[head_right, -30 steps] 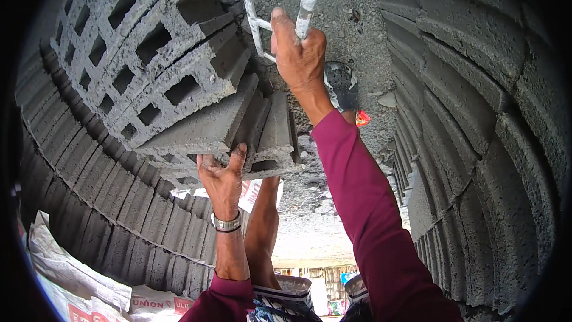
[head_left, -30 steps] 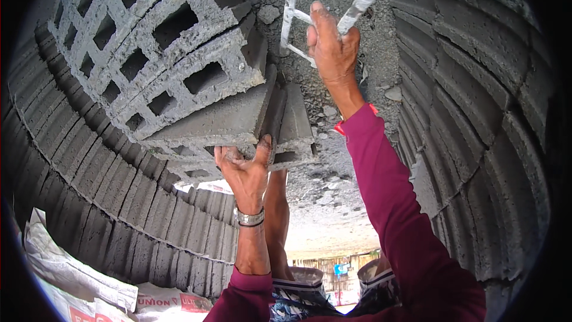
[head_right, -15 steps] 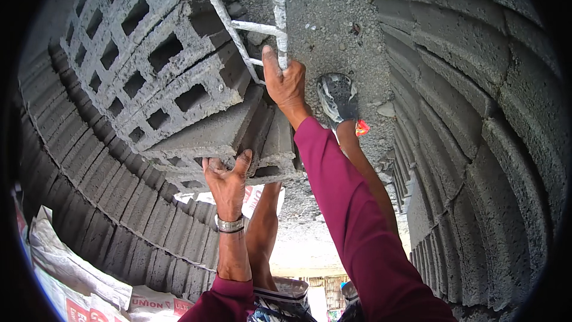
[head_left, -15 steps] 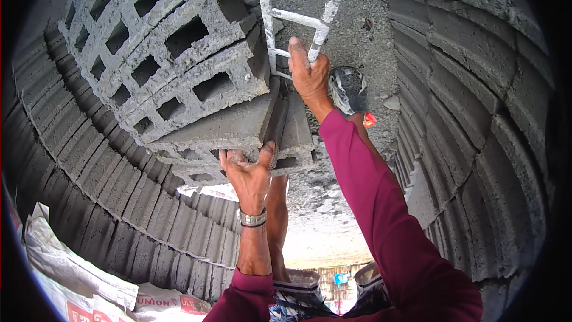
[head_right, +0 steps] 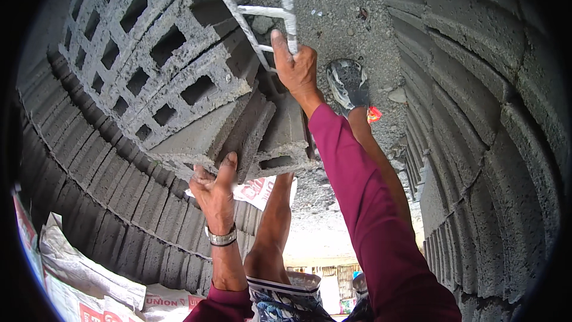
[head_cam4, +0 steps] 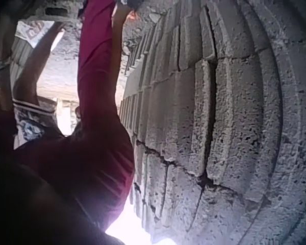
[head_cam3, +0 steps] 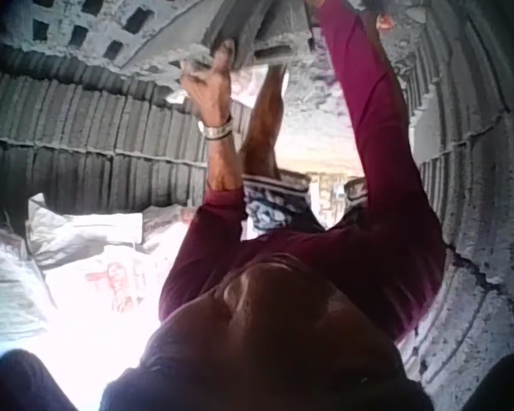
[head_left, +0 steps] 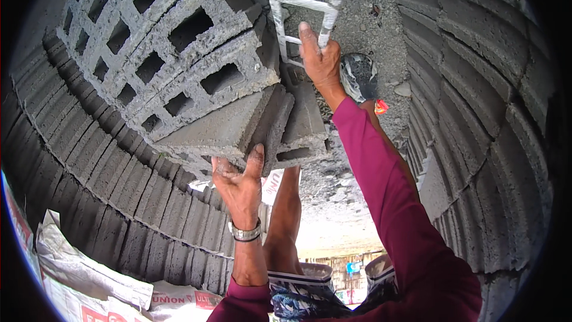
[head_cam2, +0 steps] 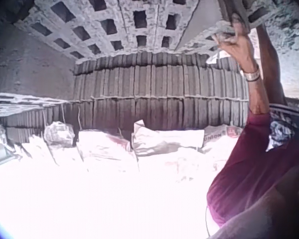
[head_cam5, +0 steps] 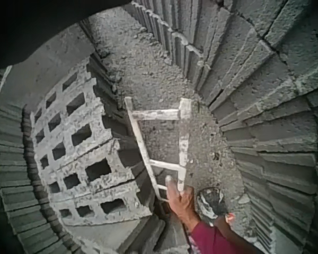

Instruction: The person lifts a cinder block from a stack using a metal handle tool and places it onto a new row, repeating this with several blocks.

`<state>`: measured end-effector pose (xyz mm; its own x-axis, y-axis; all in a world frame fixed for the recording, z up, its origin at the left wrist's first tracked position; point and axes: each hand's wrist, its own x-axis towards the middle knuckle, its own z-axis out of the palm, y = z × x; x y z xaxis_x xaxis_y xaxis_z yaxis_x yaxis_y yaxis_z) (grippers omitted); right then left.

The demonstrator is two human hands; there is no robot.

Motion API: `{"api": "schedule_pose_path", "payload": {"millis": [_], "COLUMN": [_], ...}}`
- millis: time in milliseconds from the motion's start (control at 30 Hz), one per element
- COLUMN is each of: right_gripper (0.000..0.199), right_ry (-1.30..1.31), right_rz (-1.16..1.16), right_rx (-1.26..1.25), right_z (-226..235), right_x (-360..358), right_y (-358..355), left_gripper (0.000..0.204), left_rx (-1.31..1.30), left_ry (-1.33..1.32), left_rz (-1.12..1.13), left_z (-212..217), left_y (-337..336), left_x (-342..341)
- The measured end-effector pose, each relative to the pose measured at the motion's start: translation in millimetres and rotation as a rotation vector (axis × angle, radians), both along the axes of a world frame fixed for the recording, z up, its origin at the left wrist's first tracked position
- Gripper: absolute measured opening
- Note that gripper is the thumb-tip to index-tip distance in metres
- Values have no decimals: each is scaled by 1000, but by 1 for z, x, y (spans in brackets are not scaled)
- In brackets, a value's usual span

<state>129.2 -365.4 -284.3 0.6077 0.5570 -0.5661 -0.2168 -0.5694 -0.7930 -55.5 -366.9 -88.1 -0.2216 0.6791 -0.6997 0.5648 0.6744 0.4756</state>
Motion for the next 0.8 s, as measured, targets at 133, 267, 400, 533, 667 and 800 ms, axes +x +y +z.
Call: {"api": "schedule_pose_path", "payload": {"millis": [133, 267, 400, 533, 667, 800], "right_gripper": [46, 50, 53, 46, 40, 41], "right_ry": [-37, -7, -38, -5, 53, 85], "right_rz": [-171, -119, -76, -105, -140, -145], "right_rx": [38, -31, -76, -35, -38, 38], "right_z": [14, 39, 61, 63, 65, 67], "right_x": [24, 54, 79, 86, 68, 61], "right_y": [6, 9, 2, -8, 8, 12], "left_gripper": [44, 49, 57, 65, 65, 65], "left_rx": [249, 224, -91, 452, 409, 246], "left_ry": [205, 453, 296, 334, 509, 643], "left_rz": [-369, -596, -658, -450, -639, -522], "left_z": [-56, -81, -51, -25, -88, -106], "left_y": [-9, -19, 4, 49, 77, 84], "left_x": [10, 42, 41, 59, 74, 84]}}
